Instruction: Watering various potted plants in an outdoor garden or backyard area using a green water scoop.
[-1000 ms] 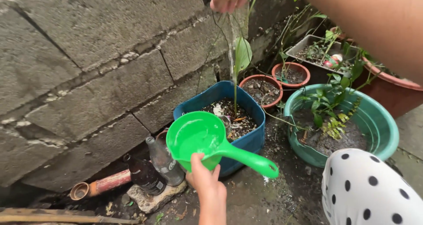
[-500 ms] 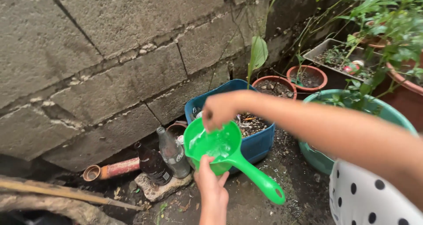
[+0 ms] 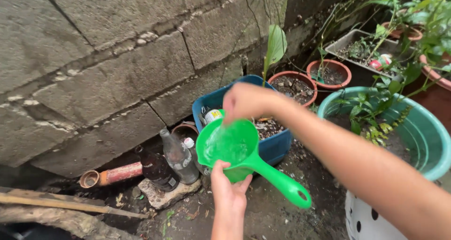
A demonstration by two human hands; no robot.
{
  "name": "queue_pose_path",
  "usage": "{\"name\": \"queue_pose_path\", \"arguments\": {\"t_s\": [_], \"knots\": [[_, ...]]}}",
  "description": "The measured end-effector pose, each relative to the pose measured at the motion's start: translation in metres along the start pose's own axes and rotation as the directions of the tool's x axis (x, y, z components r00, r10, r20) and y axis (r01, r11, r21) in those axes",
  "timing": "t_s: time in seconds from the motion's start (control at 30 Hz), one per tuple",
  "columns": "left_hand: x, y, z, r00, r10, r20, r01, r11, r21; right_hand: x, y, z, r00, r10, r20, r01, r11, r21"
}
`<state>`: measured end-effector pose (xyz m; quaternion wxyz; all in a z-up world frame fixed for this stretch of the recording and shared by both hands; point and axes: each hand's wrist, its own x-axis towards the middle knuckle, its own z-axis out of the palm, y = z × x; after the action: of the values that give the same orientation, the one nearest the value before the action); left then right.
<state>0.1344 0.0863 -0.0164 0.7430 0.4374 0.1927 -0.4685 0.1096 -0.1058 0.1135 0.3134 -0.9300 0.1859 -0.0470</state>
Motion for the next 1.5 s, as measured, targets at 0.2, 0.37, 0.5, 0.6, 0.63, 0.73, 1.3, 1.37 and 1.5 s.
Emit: {"name": "queue_pose_path", "arguments": {"t_s": [0.2,0.37,0.5,0.6,0.63,0.73,1.3,1.37,1.5], "knots": [[0.002,0.008,-0.006,0.999,0.03,-0.013,-0.03,0.999,-0.023,-0.013,0.001,-0.075,0.949,-0.035,-0.315,0.08,0.988,0.132],[0.001,0.013,-0.014,0.998,0.057,-0.015,-0.057,0.998,-0.03,-0.004,0.044,-0.052,0.91,-0.077,-0.407,0.095,0.995,0.023],[0.002,0.014,-0.016,0.997,0.07,-0.014,-0.07,0.997,-0.01,-0.007,0.083,-0.023,0.871,-0.182,-0.456,0.175,0.983,-0.056],[0.003,0.014,-0.019,0.997,0.081,0.005,-0.081,0.997,-0.004,-0.017,0.062,-0.01,0.814,-0.336,-0.474,0.215,0.932,-0.293],[0.002,0.014,-0.019,0.997,0.081,0.007,-0.081,0.997,-0.001,-0.021,0.043,-0.004,0.812,-0.335,-0.477,0.213,0.932,-0.293],[0.0,0.011,-0.016,0.995,0.102,-0.004,-0.101,0.995,0.026,-0.029,0.004,0.021,0.948,-0.154,-0.28,0.164,0.986,0.01],[-0.01,0.002,0.0,0.992,0.122,-0.009,-0.12,0.983,0.142,-0.007,0.01,0.035,0.991,-0.018,0.129,-0.005,0.984,0.177],[-0.022,0.004,0.008,0.989,0.145,-0.028,-0.138,0.975,0.175,-0.002,0.03,0.003,0.996,-0.056,-0.066,0.069,0.972,0.224],[-0.026,0.006,0.009,0.981,0.189,-0.032,-0.178,0.96,0.214,-0.005,0.065,-0.044,0.958,-0.041,-0.282,0.116,0.959,0.257]]}}
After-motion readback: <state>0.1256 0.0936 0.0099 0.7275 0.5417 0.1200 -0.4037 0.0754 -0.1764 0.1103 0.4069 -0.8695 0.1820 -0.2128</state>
